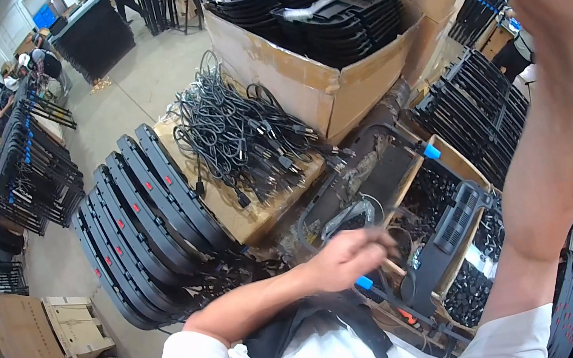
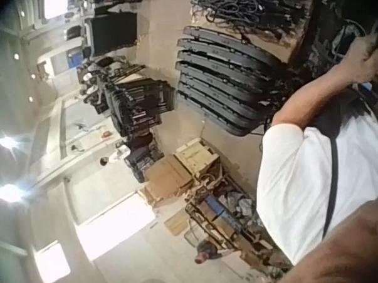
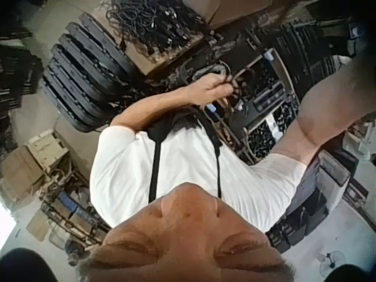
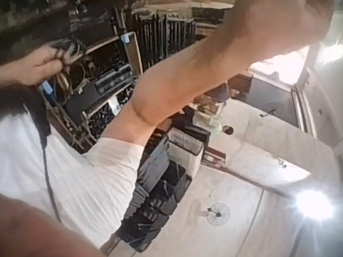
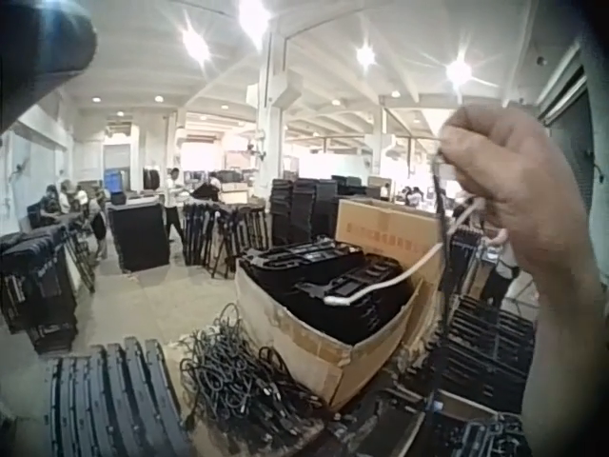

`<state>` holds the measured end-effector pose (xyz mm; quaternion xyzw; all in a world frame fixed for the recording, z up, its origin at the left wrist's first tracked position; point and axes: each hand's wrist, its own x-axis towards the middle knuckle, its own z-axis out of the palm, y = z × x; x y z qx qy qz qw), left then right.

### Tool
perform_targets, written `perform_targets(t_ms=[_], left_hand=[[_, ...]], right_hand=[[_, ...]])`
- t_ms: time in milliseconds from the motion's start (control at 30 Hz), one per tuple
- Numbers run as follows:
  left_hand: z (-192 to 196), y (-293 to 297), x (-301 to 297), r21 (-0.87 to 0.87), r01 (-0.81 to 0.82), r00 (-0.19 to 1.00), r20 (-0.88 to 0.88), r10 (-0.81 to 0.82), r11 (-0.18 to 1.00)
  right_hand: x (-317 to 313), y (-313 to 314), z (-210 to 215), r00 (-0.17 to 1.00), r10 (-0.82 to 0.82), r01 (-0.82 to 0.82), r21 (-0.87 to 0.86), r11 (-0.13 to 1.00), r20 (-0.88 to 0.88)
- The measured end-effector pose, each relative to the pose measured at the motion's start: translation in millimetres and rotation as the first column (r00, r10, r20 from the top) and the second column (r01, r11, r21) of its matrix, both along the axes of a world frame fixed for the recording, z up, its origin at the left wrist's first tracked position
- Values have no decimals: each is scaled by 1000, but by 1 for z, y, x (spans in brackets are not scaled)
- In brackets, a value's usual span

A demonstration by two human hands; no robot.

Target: Assembling electronic appliance components using an electric screwdriver and cables.

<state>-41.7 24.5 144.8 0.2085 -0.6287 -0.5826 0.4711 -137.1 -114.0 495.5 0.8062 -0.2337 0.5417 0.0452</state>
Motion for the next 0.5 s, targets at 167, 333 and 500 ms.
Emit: perform_targets(t_ms=[167,333,500], left_hand=[[26,-59,94,458,-684,626,-30,779,567],[-6,-147,263,696,-693,311,57,949,186],[-92,-200,319,-19,-992,45,877,479,127]], right_hand=[[50,-19,-5,989,-82,119,326,938,-127],[46,-76,-154,894,92,132,454,881,-438],[26,-83,-410,624,15,556,457,694,-782]])
